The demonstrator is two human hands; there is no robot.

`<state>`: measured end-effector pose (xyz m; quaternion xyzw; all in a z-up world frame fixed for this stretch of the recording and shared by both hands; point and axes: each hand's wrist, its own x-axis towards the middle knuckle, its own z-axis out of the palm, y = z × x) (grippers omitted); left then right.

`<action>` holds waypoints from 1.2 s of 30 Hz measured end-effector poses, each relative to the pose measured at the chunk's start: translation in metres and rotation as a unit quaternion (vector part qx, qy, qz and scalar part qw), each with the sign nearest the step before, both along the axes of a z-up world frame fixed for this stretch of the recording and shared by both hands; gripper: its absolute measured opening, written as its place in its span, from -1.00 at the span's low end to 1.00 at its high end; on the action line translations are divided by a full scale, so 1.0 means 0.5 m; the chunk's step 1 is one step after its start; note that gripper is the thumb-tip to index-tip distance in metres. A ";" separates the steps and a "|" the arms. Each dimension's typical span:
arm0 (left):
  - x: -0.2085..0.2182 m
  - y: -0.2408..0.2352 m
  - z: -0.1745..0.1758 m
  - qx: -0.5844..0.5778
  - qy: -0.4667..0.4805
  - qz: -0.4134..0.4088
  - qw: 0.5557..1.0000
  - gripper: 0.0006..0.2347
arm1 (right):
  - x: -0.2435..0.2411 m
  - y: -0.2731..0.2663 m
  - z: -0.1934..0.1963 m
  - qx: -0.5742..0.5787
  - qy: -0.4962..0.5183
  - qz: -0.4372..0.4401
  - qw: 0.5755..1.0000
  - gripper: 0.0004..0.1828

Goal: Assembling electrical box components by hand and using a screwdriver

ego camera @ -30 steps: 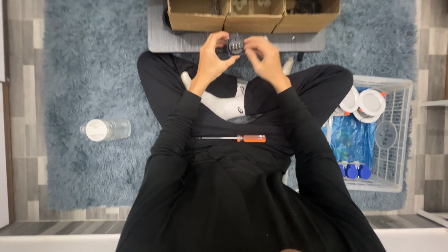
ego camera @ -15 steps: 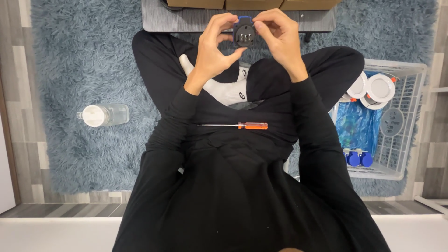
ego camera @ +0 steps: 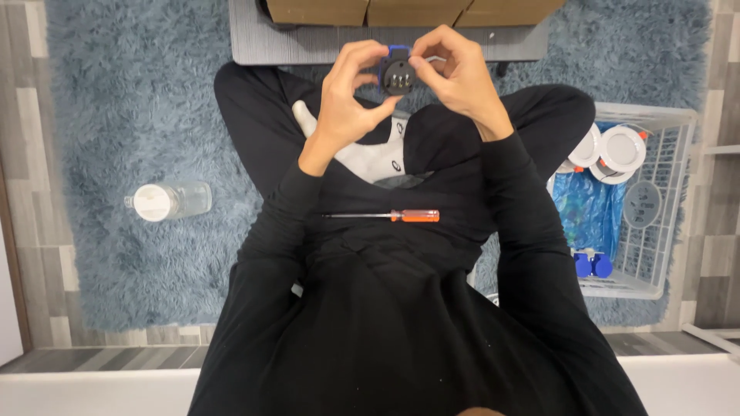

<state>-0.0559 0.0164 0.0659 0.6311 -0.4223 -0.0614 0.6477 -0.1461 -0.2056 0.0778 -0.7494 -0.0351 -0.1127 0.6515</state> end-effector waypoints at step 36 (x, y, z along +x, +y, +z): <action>0.063 0.049 -0.050 -0.198 0.534 -0.182 0.802 -0.84 | 0.434 -0.252 -0.021 -0.571 -0.057 -0.106 0.812 -0.88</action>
